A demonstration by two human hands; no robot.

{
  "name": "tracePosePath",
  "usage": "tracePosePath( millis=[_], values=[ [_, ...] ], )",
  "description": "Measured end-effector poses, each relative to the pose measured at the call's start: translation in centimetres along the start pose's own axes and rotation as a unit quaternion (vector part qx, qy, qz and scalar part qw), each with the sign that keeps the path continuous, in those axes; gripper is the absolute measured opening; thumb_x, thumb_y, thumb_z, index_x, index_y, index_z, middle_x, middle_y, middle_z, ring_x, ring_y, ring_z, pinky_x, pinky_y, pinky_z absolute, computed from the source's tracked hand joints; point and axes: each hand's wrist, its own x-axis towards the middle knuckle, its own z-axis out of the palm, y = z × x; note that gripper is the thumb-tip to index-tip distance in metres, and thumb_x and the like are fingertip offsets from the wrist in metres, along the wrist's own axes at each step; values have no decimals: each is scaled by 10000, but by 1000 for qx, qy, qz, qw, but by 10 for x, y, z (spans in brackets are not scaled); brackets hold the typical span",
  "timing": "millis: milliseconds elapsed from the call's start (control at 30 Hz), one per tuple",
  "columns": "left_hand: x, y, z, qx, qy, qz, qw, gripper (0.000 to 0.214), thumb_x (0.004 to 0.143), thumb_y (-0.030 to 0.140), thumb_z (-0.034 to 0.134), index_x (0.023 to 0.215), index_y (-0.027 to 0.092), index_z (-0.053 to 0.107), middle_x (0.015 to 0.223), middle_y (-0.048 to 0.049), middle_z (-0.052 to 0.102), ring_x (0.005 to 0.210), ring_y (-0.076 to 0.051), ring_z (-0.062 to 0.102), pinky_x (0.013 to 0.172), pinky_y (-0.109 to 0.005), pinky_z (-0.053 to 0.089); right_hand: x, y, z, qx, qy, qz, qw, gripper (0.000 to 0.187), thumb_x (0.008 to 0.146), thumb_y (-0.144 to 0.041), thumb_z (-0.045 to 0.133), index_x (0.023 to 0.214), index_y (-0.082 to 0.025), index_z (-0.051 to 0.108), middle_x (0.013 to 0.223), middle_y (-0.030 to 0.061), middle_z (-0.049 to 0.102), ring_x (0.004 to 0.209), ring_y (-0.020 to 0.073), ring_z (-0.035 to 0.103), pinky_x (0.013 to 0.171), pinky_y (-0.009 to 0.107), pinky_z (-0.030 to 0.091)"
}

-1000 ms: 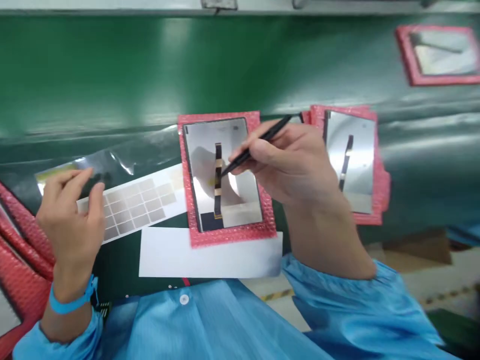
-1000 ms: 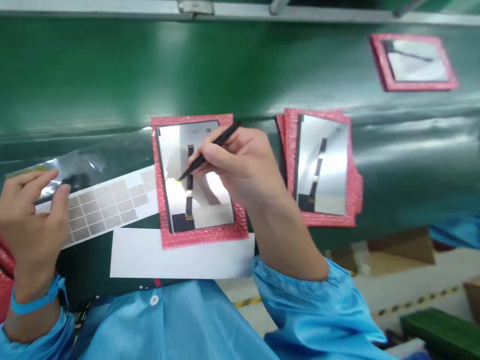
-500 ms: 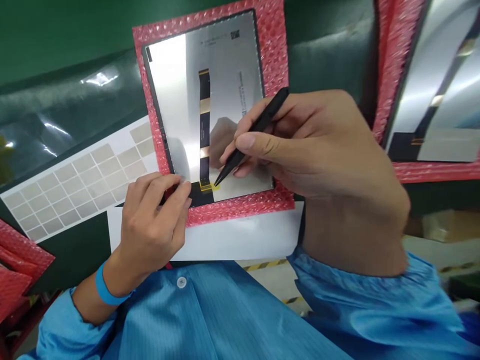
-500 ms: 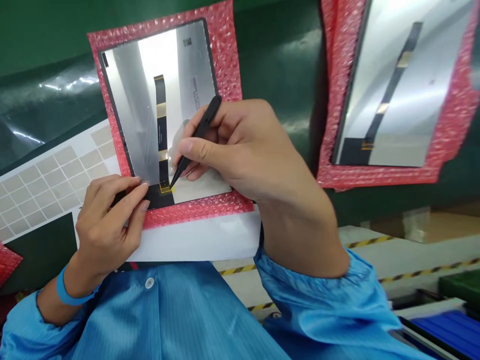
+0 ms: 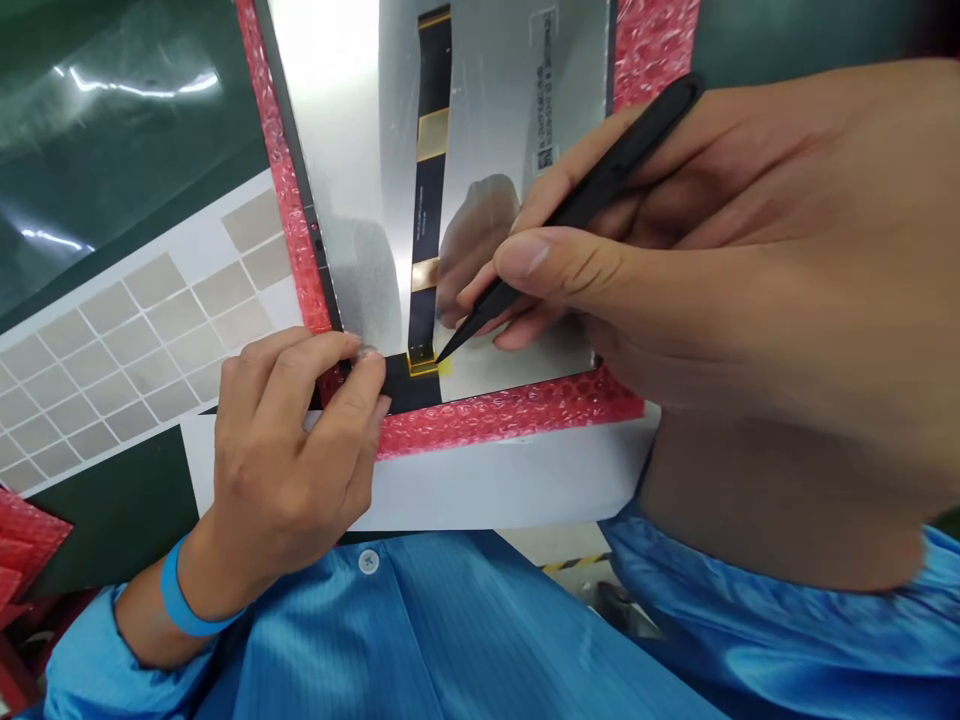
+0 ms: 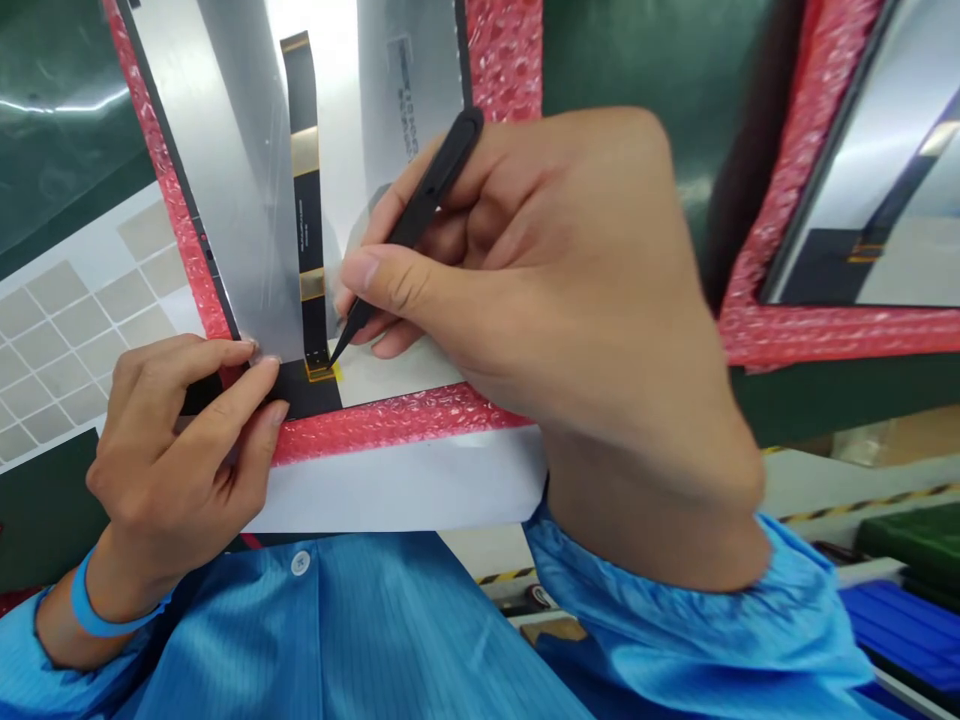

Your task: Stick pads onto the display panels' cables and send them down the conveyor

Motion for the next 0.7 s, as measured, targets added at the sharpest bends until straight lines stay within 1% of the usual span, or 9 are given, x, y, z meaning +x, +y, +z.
tracePosePath(
  millis=[100,200,267,367,433,567,633,700],
  values=[
    [1,0,-1,0,-9,-7,1000,292,980,125,703,1217,296,693,1239,-122,765,1161,-330,738,901,-562,646,0,-3,0,-24,-1,18,1000,347,758,-609,968,737,-331,761,844,50,817,713,284,780,578,445,684],
    [2,0,-2,3,-12,-8,1000,295,992,141,690,1218,330,691,1234,-95,771,1159,-324,745,901,-572,645,1,-4,0,-47,4,16,999,341,755,-630,946,717,-356,747,864,60,823,747,305,788,589,475,688],
    [2,0,-2,2,-11,-8,1000,292,995,139,689,1224,319,692,1239,-102,773,1160,-323,743,908,-572,638,1,-4,0,-53,5,11,999,311,778,-604,933,720,-361,747,883,71,826,783,312,797,590,473,687],
    [2,0,-1,-4,-8,-8,1000,290,970,111,721,1228,242,703,1246,-148,773,1167,-331,734,927,-561,624,0,-3,1,-54,11,18,998,278,812,-544,922,713,-373,726,884,60,823,791,301,796,611,463,684],
    [2,0,-1,-3,-5,-6,1000,285,953,98,741,1219,198,711,1237,-164,775,1162,-331,735,931,-547,618,0,-1,2,-53,13,10,998,282,820,-526,923,702,-376,715,857,54,815,761,305,783,608,488,671],
    [3,2,0,15,4,-5,1000,239,968,103,718,1172,227,731,1213,-123,787,1142,-310,752,906,-510,620,1,2,0,-52,15,-3,999,298,810,-545,930,692,-374,716,829,67,801,746,341,774,620,550,644],
    [3,3,0,23,1,-4,1000,244,973,96,702,1161,245,745,1210,-112,793,1141,-316,761,898,-514,621,0,3,-1,-48,19,-4,999,304,802,-557,934,691,-377,716,826,66,800,726,343,768,616,561,638],
    [3,4,0,27,-5,6,1000,248,971,92,705,1164,241,753,1210,-122,796,1142,-328,767,892,-524,620,0,2,-1,-45,20,-8,999,316,802,-560,937,689,-372,710,816,58,800,708,334,764,603,552,639]
  ],
)
